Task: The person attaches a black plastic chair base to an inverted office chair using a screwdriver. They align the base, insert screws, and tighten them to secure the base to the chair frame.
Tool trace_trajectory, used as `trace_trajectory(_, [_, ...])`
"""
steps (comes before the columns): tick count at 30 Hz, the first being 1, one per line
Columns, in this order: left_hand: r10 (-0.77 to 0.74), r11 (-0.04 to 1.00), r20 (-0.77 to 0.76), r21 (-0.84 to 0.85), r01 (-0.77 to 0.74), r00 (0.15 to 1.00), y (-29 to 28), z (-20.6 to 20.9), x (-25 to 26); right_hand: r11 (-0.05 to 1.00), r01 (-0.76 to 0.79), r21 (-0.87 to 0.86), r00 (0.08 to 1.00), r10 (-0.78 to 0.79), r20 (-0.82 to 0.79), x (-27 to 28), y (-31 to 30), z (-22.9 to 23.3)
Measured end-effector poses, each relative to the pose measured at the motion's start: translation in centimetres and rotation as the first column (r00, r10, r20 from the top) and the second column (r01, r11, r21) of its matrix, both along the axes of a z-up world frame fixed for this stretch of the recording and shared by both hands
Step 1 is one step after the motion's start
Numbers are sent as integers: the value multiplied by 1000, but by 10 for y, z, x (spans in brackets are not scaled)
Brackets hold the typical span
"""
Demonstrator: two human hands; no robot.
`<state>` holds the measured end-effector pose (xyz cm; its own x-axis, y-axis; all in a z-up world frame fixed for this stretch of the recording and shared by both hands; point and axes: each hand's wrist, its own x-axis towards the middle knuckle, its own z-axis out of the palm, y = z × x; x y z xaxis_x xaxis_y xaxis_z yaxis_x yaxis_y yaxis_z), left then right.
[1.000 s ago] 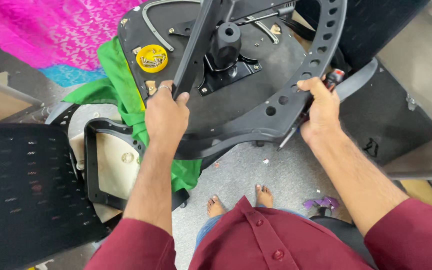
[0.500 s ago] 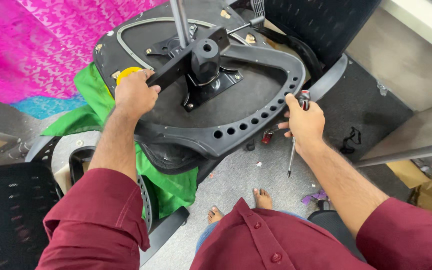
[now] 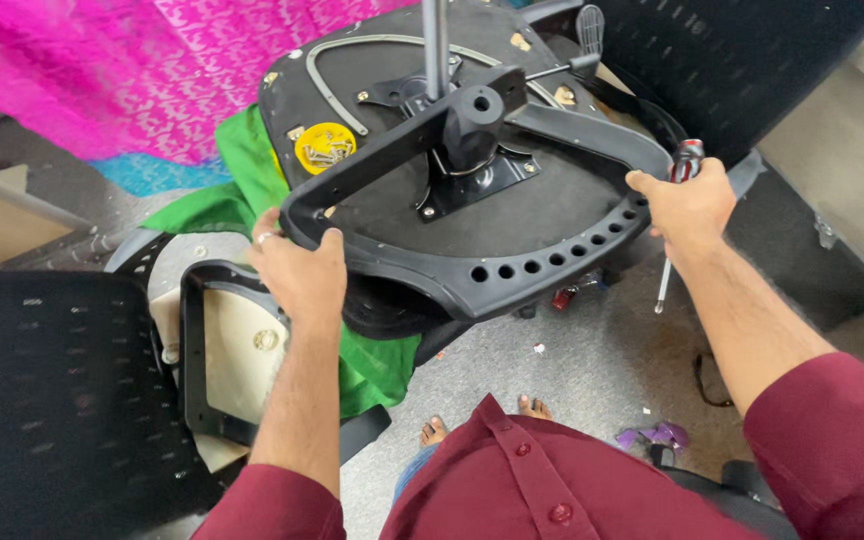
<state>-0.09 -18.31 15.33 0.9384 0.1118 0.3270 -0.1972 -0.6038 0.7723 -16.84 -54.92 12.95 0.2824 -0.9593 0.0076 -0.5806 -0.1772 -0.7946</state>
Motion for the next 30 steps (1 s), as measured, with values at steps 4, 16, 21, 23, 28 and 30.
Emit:
trace_trajectory(4, [-181, 796, -460, -588, -145, 870, -16, -1, -33, 990, -105, -99, 994, 100, -48, 3, -13, 4])
trace_trajectory(16, [-139, 873, -262, -488, -7, 955, -30, -17, 3, 961, -275, 9, 867, 252, -429, -13, -16, 25])
trace_trajectory(21, [-181, 895, -190, -439, 81, 965, -48, -24, 31, 965, -262, 32, 810, 237, -536, -33, -20, 28])
trace_trajectory(23, [-226, 878, -160, -461, 130, 961, -56, -27, 41, 956, -282, 77, 765, 273, -583, -41, -24, 31])
trace_trajectory(28, [-358, 825, -43, -483, 294, 933, -68, -27, 71, 873, -338, 351, 663, 486, -569, -62, -32, 35])
trace_trajectory(30, [-403, 812, -99, -497, 306, 910, -71, -23, 79, 832, -332, 444, 603, 549, -579, -69, -33, 36])
